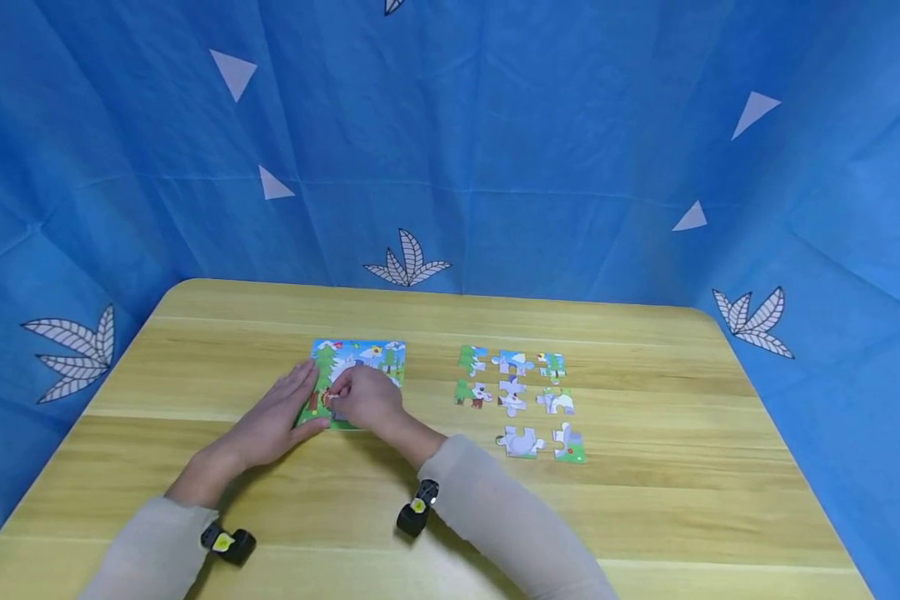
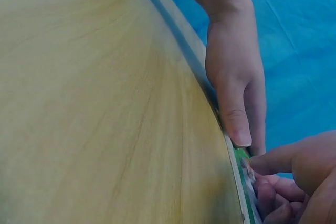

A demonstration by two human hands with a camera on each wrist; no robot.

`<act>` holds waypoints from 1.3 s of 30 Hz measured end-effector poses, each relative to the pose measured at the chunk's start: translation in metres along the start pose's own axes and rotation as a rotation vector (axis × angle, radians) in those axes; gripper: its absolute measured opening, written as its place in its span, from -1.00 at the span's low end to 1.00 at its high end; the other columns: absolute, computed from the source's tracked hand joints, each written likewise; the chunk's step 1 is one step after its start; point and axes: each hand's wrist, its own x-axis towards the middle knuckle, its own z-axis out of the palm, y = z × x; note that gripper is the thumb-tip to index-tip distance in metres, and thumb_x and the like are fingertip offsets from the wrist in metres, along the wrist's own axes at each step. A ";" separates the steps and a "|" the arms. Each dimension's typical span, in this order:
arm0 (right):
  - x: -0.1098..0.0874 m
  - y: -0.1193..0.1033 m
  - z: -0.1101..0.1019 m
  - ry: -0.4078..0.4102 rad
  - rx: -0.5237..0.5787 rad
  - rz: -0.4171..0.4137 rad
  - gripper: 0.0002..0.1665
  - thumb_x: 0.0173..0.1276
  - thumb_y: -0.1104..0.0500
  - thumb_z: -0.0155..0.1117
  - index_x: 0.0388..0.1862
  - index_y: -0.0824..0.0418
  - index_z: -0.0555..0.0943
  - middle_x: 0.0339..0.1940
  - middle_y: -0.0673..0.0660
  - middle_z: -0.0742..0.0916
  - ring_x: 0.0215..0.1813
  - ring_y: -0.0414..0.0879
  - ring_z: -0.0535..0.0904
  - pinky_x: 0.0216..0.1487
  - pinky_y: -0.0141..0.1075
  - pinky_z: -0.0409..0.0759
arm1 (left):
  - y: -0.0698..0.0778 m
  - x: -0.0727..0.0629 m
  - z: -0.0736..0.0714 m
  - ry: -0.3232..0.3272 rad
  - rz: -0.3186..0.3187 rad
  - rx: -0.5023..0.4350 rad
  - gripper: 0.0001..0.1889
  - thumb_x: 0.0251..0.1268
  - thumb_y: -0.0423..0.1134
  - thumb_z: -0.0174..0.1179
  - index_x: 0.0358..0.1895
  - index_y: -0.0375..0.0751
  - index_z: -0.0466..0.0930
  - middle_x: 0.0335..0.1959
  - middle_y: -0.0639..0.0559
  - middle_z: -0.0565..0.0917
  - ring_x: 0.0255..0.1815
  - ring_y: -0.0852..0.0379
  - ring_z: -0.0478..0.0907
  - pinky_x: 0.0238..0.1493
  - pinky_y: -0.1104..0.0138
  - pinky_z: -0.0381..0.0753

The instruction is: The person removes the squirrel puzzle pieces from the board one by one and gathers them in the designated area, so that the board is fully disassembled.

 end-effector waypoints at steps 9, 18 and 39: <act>0.000 -0.003 0.000 -0.009 -0.048 0.026 -0.86 0.32 0.02 0.49 -0.38 0.01 0.72 -0.57 -0.19 0.62 -0.51 -0.31 0.48 -0.50 -0.42 0.42 | 0.002 0.000 -0.001 -0.002 -0.037 0.013 -0.06 0.50 0.09 0.18 0.57 -0.55 -0.05 0.62 -0.43 -0.07 0.62 -0.40 -0.15 0.53 -0.28 -0.14; 0.000 -0.003 0.000 0.001 -0.010 0.020 -0.90 0.35 0.05 0.46 -0.34 0.02 0.74 -0.56 -0.17 0.62 -0.49 -0.31 0.49 -0.48 -0.41 0.41 | 0.002 0.000 -0.002 -0.015 -0.047 0.024 -0.07 0.50 0.10 0.17 0.57 -0.54 -0.04 0.62 -0.44 -0.08 0.62 -0.43 -0.17 0.51 -0.32 -0.20; 0.003 0.001 0.002 0.025 0.124 0.036 -0.94 0.31 0.19 0.46 -0.37 0.05 0.79 -0.54 -0.17 0.68 -0.45 -0.31 0.54 -0.40 -0.41 0.46 | 0.002 0.000 -0.003 -0.014 -0.068 0.028 -0.06 0.48 0.13 0.18 0.58 -0.50 -0.02 0.62 -0.41 -0.06 0.60 -0.48 -0.19 0.48 -0.37 -0.25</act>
